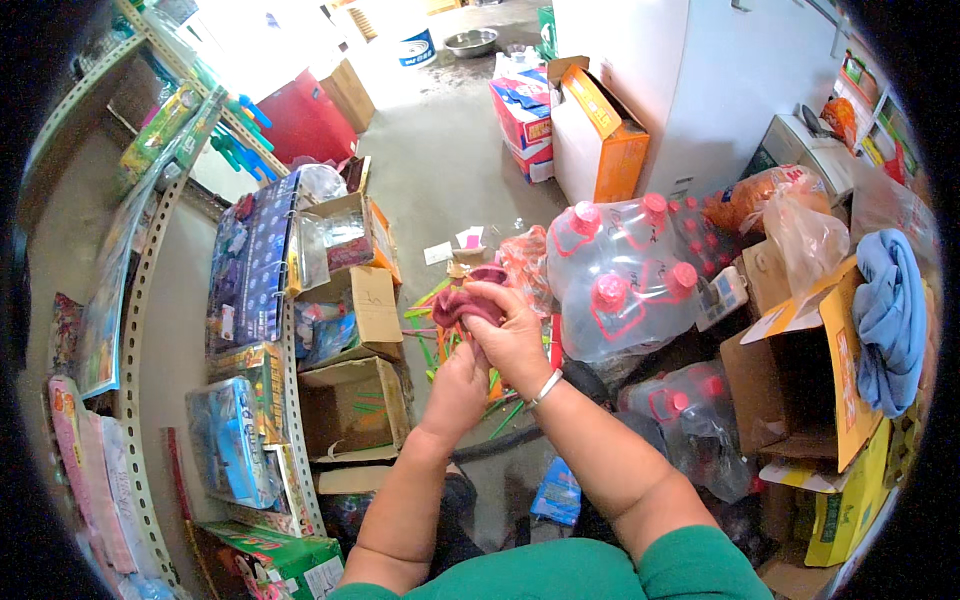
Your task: The person is sitting on the floor in a cluttered storage area, picking up colorful plastic sticks and wiping them with a cloth. They place the cleaned sticks into a cardboard box.
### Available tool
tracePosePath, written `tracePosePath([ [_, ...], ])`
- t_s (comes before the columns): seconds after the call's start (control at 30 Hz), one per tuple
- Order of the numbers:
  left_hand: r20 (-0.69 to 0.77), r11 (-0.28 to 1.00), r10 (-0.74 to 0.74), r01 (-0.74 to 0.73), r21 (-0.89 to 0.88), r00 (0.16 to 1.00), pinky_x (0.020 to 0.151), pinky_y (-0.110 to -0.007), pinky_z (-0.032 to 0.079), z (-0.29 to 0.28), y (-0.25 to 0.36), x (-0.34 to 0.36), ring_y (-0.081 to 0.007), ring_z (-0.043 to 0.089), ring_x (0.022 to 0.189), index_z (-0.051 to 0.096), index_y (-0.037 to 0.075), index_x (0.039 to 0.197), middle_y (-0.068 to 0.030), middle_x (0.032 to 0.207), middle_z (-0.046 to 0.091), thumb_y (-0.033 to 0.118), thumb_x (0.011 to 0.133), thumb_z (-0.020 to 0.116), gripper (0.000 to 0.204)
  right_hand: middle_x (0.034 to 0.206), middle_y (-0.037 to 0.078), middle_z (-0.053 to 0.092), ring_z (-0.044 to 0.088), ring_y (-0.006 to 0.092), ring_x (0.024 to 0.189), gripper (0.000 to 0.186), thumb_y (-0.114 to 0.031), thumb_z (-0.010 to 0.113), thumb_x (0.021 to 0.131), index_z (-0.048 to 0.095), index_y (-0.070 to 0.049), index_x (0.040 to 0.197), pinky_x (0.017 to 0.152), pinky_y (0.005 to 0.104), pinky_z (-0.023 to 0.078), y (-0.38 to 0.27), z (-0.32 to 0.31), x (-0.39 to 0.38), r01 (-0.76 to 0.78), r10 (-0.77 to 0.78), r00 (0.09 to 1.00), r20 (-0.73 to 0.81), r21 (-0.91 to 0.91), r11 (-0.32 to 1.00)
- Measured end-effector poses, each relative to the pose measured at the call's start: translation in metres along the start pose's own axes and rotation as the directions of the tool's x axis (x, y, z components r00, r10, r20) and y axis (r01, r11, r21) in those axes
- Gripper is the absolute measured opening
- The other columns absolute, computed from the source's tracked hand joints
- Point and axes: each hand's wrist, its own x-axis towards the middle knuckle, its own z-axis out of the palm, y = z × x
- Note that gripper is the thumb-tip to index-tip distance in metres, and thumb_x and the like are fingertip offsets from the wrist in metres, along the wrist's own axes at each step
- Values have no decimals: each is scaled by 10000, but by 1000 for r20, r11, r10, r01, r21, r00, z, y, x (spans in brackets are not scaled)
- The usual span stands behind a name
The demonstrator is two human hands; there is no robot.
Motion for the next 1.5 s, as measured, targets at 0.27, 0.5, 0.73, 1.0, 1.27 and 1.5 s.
tracePosePath([
  [0.27, 389, 686, -222, 427, -589, 894, 358, -267, 331, -38, 10, -21, -165, 404, 376, 470, 37, 837, -50, 519, 447, 208, 878, 431, 180, 808, 83, 576, 537, 153, 624, 322, -41, 460, 756, 488, -14, 1076, 549, 272, 456, -7, -51, 57, -29, 303, 911, -281, 688, 725],
  [0.5, -10, 504, -249, 121, -855, 968, 352, -185, 303, -49, -12, -2, -43, 340, 390, 476, 56, 891, 6, 578, 444, 205, 897, 402, 166, 1082, 172, 533, 540, 272, 965, 360, -201, 357, 842, 468, 30, 1095, 878, 413, 413, -15, -18, 22, -563, 297, 825, 482, 745, 356],
  [0.73, -299, 972, 220, -235, -13, 928, 811, -419, 393, -14, -28, -1, -380, 501, 944, 496, 13, 1060, -194, 999, 543, 84, 787, 455, 285, 1091, 59, 503, 491, 123, 984, 435, -4, 506, 778, 378, 4, 1193, 880, 271, 385, -14, 17, -2, -473, 221, 762, 609, 290, 832],
  [1.0, 287, 788, -41, 208, -580, 957, 709, -236, 430, -82, -41, -3, -93, 521, 811, 560, 1, 1031, 4, 841, 586, 93, 797, 555, 252, 1004, 50, 535, 523, 106, 883, 381, -7, 533, 758, 427, 13, 1124, 775, 240, 429, -20, 7, 1, -382, 171, 813, 556, 288, 878],
  [1.27, 99, 125, -50, 105, -987, 994, 796, -262, 439, -74, -40, 7, -142, 533, 927, 461, -1, 1155, -95, 1111, 509, 131, 853, 501, 332, 771, 10, 540, 521, 71, 637, 265, -31, 522, 771, 456, 9, 1025, 550, 209, 444, -20, 20, -13, -365, 228, 660, 716, 40, 930],
  [1.5, 183, 230, -70, 195, -954, 981, 778, -290, 448, -71, -50, 7, -176, 569, 862, 535, -28, 1019, -133, 966, 592, 212, 865, 476, 292, 792, 40, 573, 542, 90, 707, 242, -77, 558, 740, 506, 15, 957, 637, 238, 462, -11, 29, -21, -290, 273, 616, 739, -110, 951],
])
